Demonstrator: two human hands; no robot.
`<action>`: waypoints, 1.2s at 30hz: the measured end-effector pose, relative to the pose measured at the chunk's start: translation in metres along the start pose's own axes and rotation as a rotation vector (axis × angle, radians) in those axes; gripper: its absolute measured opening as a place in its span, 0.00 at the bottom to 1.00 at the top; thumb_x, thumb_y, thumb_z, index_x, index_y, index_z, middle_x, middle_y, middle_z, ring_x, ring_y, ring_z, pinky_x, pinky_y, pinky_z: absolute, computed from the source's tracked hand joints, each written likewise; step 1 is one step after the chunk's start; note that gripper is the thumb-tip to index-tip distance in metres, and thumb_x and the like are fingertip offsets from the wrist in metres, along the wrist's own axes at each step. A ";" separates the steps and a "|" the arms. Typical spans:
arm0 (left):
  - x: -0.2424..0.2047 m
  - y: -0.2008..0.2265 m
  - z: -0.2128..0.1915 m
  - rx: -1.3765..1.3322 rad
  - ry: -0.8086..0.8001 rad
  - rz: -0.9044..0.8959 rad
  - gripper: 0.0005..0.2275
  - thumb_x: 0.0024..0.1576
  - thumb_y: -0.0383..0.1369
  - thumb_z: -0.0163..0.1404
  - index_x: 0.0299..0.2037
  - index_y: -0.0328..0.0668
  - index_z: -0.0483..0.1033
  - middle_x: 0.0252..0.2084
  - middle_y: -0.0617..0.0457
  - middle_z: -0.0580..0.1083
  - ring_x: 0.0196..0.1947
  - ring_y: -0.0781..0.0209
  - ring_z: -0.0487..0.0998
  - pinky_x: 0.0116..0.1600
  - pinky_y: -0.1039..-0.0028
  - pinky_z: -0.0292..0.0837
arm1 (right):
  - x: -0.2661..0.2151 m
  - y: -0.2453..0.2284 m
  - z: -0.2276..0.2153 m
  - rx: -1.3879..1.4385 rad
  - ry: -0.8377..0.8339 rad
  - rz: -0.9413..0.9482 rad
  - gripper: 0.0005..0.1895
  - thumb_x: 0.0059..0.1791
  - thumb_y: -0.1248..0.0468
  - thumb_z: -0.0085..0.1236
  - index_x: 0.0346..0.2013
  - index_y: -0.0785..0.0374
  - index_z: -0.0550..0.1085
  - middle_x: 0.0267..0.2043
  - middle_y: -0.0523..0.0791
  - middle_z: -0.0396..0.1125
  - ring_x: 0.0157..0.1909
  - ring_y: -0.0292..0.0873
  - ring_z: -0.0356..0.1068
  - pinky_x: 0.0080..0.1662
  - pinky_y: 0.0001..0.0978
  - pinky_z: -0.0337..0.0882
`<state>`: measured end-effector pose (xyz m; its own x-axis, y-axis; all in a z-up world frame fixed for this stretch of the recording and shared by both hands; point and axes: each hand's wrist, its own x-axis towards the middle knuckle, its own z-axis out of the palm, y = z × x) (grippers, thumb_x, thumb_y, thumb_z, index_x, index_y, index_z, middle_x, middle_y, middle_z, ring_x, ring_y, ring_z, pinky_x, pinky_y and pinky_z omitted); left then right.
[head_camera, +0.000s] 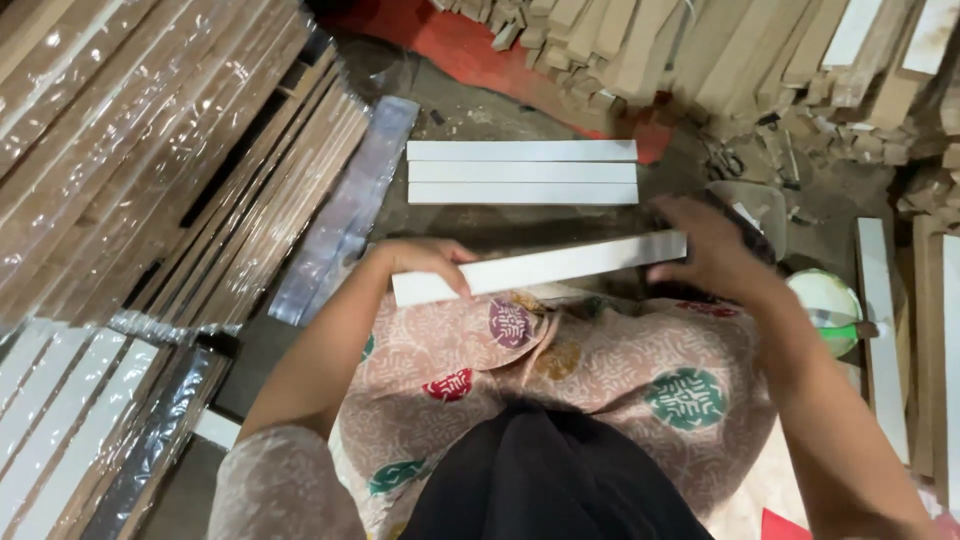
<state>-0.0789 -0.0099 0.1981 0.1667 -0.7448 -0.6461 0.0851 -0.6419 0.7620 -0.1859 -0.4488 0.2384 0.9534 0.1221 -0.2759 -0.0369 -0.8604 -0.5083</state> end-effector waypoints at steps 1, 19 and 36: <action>0.005 -0.010 -0.007 -0.078 0.028 0.040 0.28 0.42 0.42 0.64 0.55 0.47 0.80 0.46 0.51 0.80 0.39 0.58 0.81 0.37 0.73 0.78 | 0.009 0.015 0.026 -0.243 0.007 -0.086 0.47 0.43 0.46 0.64 0.73 0.57 0.59 0.72 0.54 0.55 0.74 0.63 0.52 0.67 0.69 0.55; 0.168 -0.226 -0.097 -0.086 1.195 -0.537 0.11 0.52 0.34 0.62 0.41 0.36 0.82 0.38 0.42 0.79 0.40 0.42 0.84 0.38 0.58 0.84 | 0.122 0.108 0.152 -0.481 0.150 -0.060 0.42 0.42 0.54 0.72 0.65 0.68 0.63 0.60 0.64 0.55 0.62 0.65 0.60 0.61 0.53 0.66; 0.147 -0.211 -0.092 -0.301 1.340 -0.382 0.13 0.58 0.24 0.47 0.52 0.36 0.80 0.47 0.35 0.79 0.50 0.36 0.81 0.52 0.47 0.80 | 0.132 0.057 0.123 -0.126 0.225 0.163 0.61 0.42 0.66 0.76 0.73 0.84 0.41 0.47 0.71 0.68 0.50 0.69 0.72 0.48 0.58 0.77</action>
<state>0.0182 0.0333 -0.0536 0.8596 0.3034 -0.4111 0.5094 -0.5718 0.6431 -0.0991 -0.4204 0.0727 0.9809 -0.1236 -0.1505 -0.1712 -0.9158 -0.3632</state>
